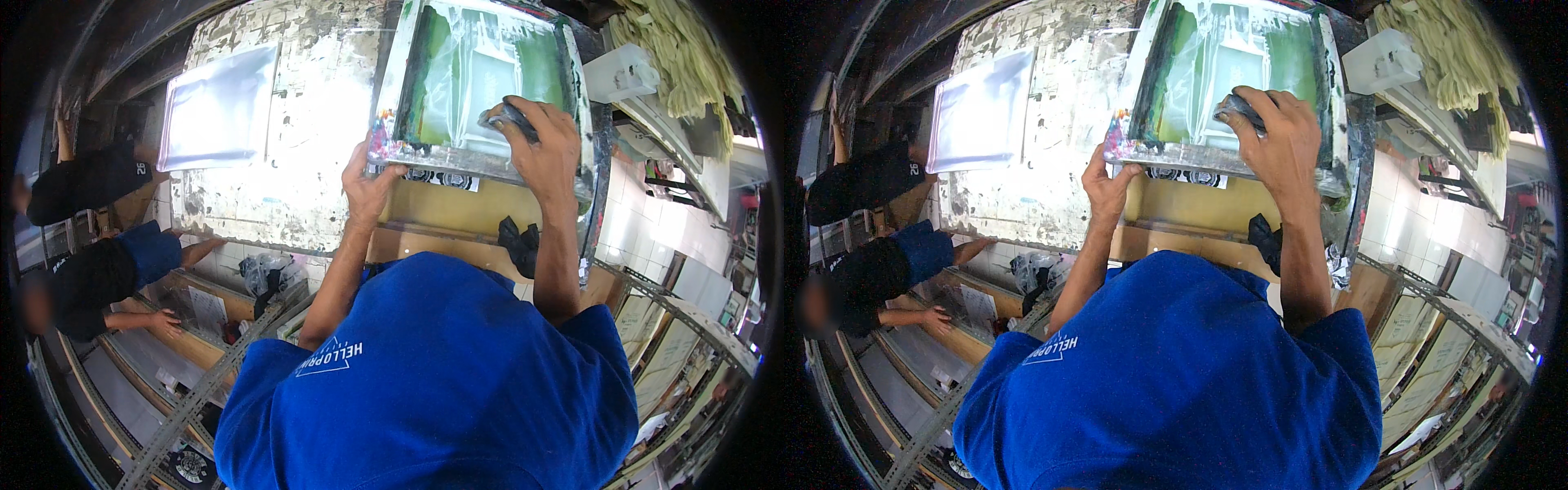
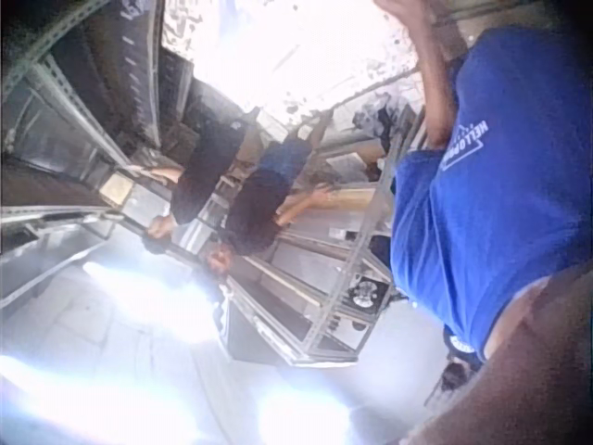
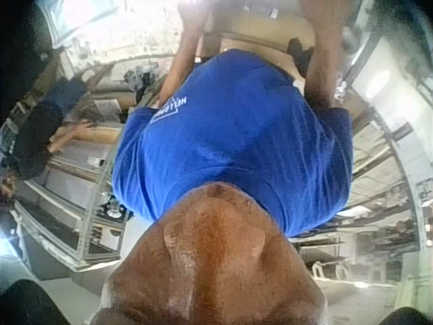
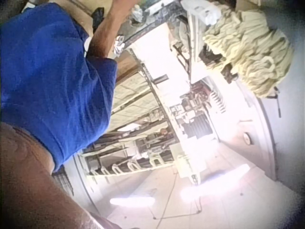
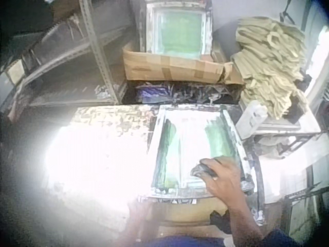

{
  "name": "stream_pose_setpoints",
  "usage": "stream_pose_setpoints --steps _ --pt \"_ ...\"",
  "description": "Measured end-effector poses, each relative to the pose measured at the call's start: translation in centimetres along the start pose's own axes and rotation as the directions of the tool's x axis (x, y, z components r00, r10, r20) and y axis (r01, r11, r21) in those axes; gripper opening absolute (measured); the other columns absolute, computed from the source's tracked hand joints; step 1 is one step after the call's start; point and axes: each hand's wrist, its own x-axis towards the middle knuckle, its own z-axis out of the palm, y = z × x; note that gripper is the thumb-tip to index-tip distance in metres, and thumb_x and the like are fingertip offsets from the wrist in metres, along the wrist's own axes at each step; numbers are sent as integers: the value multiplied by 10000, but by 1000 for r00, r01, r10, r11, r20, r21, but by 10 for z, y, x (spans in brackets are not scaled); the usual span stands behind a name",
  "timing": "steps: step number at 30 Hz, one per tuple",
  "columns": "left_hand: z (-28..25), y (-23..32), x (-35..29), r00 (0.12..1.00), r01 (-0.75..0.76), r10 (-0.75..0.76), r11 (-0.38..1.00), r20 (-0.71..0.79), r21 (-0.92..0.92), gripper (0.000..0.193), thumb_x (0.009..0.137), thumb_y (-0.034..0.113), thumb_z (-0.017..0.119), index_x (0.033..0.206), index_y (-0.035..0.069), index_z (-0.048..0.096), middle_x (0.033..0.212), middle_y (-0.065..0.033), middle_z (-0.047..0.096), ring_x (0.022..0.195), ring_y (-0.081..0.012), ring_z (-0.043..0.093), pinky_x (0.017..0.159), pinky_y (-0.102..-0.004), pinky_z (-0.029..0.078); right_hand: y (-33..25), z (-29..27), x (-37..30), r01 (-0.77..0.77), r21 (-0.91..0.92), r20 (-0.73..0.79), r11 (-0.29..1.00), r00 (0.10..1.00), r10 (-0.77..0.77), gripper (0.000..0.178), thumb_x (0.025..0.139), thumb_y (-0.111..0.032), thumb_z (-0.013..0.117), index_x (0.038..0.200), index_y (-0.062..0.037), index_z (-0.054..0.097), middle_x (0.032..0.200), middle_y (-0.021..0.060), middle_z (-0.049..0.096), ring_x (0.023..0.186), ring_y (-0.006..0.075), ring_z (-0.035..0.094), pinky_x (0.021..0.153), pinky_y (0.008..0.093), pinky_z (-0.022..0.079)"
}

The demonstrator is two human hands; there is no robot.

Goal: The person performs screen printing by applying ink to a screen frame with a squeegee and lifting the frame to handle printed plastic bags.

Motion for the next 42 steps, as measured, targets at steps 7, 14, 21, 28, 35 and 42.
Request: stream_pose_setpoints --steps 7,14,21,28,35,42 --pt "-9 46 61 977 -200 199 980 -72 -5 532 823 33 744 1337 1 610 1138 -143 689 1048 -217 629 902 -354 497 -10 -18 45 199 -195 -277 960 928 -248 322 731 -225 834 1021 -115 746 870 70 701 781 270 637 710 370 460" --pt "-29 -38 52 925 -302 -13 581 380 756 339 993 333 592 1272 166 687 1424 -42 587 1361 -302 462 1086 -516 308 33 8 116 125 241 -409 962 912 -16 313 729 -55 829 1005 12 697 911 154 725 757 290 697 683 347 543" --pt "-28 -54 37 922 -291 -47 567 383 771 282 928 222 673 1204 202 725 1424 -11 583 1337 -296 465 1073 -507 301 -10 -37 126 266 -10 -381 964 890 -250 282 777 -38 823 1017 36 696 865 155 734 755 214 716 675 294 554" --pt "-29 -52 36 919 -305 -31 575 393 759 262 931 211 670 1183 192 735 1424 -15 584 1334 -296 465 1062 -500 298 -12 -36 128 294 158 -391 943 895 -213 275 784 -34 819 1018 41 696 856 148 738 759 199 718 676 281 554" --pt "-32 -51 39 922 -302 -15 596 386 744 372 900 296 706 1249 167 702 1453 -64 555 1352 -315 458 1083 -512 294 -11 -38 125 257 2 -374 966 896 -237 273 773 -28 820 1015 26 706 867 150 740 763 193 717 681 279 555" --pt "-9 -49 44 927 -292 -40 545 372 786 838 685 521 840 1381 122 595 1502 -146 489 1400 -357 401 1083 -572 303 -19 -44 132 254 88 -337 963 917 -211 254 770 -55 829 979 17 705 829 118 728 721 181 691 646 275 529"
